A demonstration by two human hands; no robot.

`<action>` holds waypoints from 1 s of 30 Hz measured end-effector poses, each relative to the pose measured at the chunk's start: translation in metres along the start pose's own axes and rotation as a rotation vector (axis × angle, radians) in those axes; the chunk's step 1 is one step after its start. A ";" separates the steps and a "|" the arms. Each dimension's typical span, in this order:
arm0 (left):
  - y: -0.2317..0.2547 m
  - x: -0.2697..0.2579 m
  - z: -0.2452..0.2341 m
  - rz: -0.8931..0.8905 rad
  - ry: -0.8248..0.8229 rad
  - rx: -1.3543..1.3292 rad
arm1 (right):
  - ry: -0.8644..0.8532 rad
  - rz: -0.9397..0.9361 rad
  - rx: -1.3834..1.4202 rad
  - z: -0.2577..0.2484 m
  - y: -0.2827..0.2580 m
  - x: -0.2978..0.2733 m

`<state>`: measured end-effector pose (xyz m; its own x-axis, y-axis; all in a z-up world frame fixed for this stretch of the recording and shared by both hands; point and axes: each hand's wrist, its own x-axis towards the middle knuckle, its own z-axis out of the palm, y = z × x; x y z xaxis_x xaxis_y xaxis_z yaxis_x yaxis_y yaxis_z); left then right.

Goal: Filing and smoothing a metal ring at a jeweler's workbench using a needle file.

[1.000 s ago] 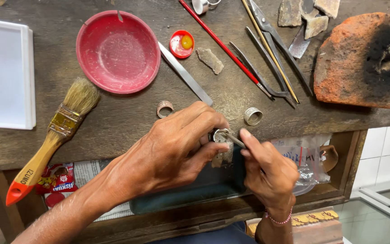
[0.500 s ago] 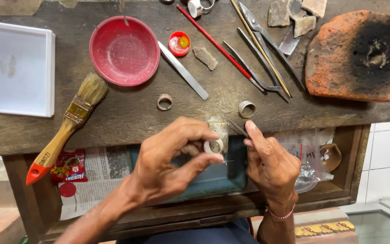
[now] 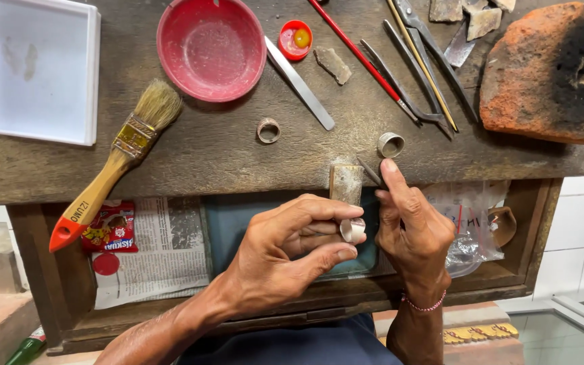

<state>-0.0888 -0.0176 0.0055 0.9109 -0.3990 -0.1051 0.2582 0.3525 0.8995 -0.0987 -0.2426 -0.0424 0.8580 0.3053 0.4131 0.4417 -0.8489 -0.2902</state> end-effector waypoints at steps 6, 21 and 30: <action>-0.005 -0.001 -0.001 -0.011 0.000 0.023 | 0.000 0.015 -0.035 0.002 -0.001 -0.002; -0.012 -0.004 -0.003 0.045 0.053 0.099 | 0.020 0.027 -0.039 0.003 -0.004 -0.001; -0.012 -0.004 -0.005 0.024 0.036 0.089 | 0.017 0.022 -0.050 0.003 -0.003 -0.003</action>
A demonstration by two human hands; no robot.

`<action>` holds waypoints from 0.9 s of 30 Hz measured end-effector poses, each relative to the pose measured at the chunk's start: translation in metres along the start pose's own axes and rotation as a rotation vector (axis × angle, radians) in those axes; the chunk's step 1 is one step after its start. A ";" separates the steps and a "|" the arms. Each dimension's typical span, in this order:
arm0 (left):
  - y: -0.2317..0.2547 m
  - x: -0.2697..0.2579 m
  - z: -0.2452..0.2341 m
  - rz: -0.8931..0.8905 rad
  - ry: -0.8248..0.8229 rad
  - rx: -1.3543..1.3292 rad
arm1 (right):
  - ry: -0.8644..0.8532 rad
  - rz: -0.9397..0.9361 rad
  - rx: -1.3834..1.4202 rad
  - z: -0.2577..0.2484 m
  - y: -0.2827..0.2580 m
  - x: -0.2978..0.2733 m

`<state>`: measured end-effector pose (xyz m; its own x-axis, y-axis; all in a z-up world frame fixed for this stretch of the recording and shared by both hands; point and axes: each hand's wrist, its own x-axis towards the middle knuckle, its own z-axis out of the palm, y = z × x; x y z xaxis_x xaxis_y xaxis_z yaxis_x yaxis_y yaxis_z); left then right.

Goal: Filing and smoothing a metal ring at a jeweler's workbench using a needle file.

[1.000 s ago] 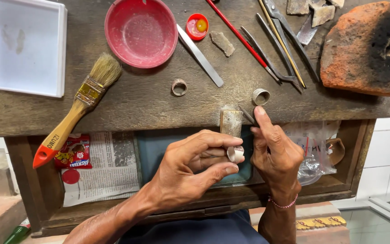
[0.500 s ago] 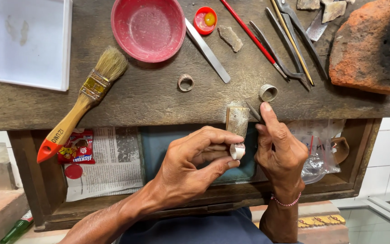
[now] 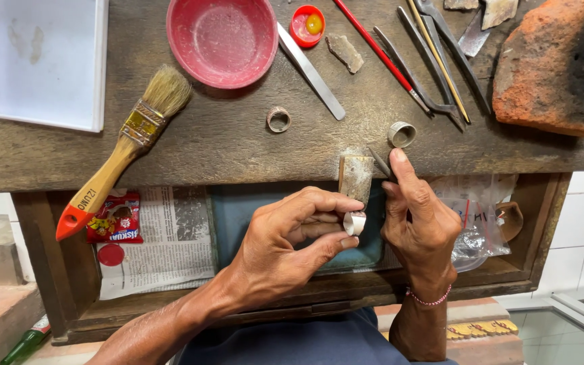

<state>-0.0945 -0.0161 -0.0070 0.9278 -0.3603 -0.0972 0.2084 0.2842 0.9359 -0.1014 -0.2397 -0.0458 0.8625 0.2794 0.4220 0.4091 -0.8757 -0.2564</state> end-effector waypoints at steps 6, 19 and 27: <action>0.006 0.000 0.001 -0.010 0.002 0.010 | 0.004 -0.006 0.001 0.000 -0.001 0.001; 0.000 -0.001 -0.009 0.230 -0.038 0.232 | 0.141 0.062 0.367 0.000 -0.032 -0.014; -0.007 -0.005 -0.010 0.243 -0.084 0.256 | 0.179 0.129 0.472 0.005 -0.027 -0.029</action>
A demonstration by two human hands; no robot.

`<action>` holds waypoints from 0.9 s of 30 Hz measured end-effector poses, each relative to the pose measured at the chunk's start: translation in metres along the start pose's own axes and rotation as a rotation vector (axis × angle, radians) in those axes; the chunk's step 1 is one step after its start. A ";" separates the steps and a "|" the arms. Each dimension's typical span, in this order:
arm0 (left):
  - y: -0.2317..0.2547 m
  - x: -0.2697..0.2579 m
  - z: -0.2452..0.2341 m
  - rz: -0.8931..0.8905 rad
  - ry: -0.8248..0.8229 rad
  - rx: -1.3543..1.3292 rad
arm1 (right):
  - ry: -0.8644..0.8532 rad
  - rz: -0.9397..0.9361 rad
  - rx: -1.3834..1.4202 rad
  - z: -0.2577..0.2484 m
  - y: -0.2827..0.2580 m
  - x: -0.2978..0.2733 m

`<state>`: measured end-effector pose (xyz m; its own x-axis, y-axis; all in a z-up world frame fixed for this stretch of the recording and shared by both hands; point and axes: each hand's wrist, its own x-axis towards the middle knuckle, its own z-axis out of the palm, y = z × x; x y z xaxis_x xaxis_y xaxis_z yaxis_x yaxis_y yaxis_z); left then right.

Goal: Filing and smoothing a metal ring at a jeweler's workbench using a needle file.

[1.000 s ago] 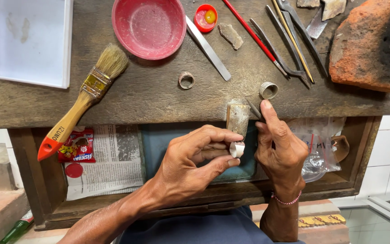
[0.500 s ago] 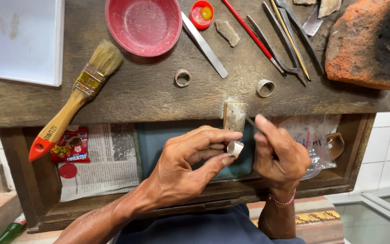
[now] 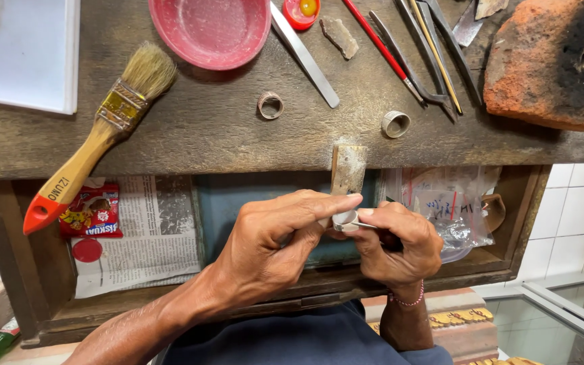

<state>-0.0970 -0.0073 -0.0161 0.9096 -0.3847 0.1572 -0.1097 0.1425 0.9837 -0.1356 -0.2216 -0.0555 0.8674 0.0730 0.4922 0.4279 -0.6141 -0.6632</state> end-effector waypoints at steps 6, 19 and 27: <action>0.000 0.002 -0.001 0.059 -0.018 0.032 | -0.018 0.028 -0.049 0.000 0.000 -0.005; 0.023 0.009 -0.005 -0.280 -0.065 -0.231 | -0.040 0.068 0.103 -0.001 -0.001 -0.003; 0.015 0.006 0.000 -0.319 -0.014 -0.206 | -0.187 0.002 0.035 -0.003 -0.003 0.005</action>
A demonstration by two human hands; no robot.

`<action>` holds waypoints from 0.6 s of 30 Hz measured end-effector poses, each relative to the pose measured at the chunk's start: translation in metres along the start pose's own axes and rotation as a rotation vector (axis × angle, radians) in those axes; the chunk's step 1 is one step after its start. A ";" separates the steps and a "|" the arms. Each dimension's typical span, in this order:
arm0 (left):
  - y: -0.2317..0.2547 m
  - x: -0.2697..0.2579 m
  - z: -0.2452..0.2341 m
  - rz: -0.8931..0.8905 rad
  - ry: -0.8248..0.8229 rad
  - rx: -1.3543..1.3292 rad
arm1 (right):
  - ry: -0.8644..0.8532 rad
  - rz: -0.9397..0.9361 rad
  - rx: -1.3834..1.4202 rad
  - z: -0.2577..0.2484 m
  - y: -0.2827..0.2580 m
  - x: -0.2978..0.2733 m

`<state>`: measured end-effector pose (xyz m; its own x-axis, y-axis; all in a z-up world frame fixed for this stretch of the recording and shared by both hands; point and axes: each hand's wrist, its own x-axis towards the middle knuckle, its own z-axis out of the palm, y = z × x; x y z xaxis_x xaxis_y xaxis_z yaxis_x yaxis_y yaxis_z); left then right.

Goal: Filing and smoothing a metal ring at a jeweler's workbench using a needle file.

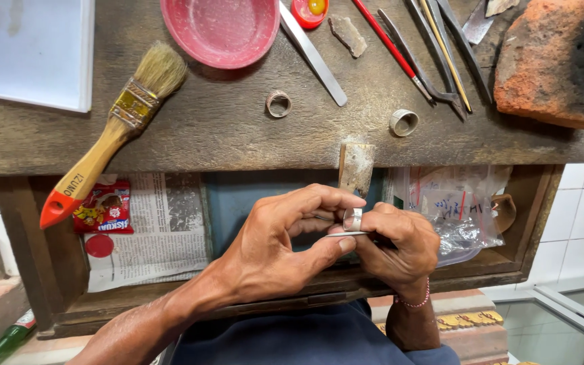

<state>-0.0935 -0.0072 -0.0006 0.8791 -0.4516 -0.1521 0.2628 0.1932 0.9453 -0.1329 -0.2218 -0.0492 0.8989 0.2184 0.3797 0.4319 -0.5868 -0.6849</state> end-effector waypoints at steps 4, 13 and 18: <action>0.002 -0.001 0.002 -0.014 0.034 -0.013 | 0.004 0.009 -0.077 0.001 -0.002 0.000; 0.009 0.000 0.001 0.012 0.085 0.001 | 0.051 0.032 -0.064 -0.005 -0.009 0.002; 0.003 0.001 0.001 0.019 0.115 -0.005 | 0.132 0.192 -0.149 -0.003 -0.013 0.012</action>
<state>-0.0924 -0.0074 0.0025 0.9238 -0.3451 -0.1660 0.2468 0.2051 0.9471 -0.1283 -0.2140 -0.0335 0.9418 -0.0059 0.3361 0.2299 -0.7180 -0.6569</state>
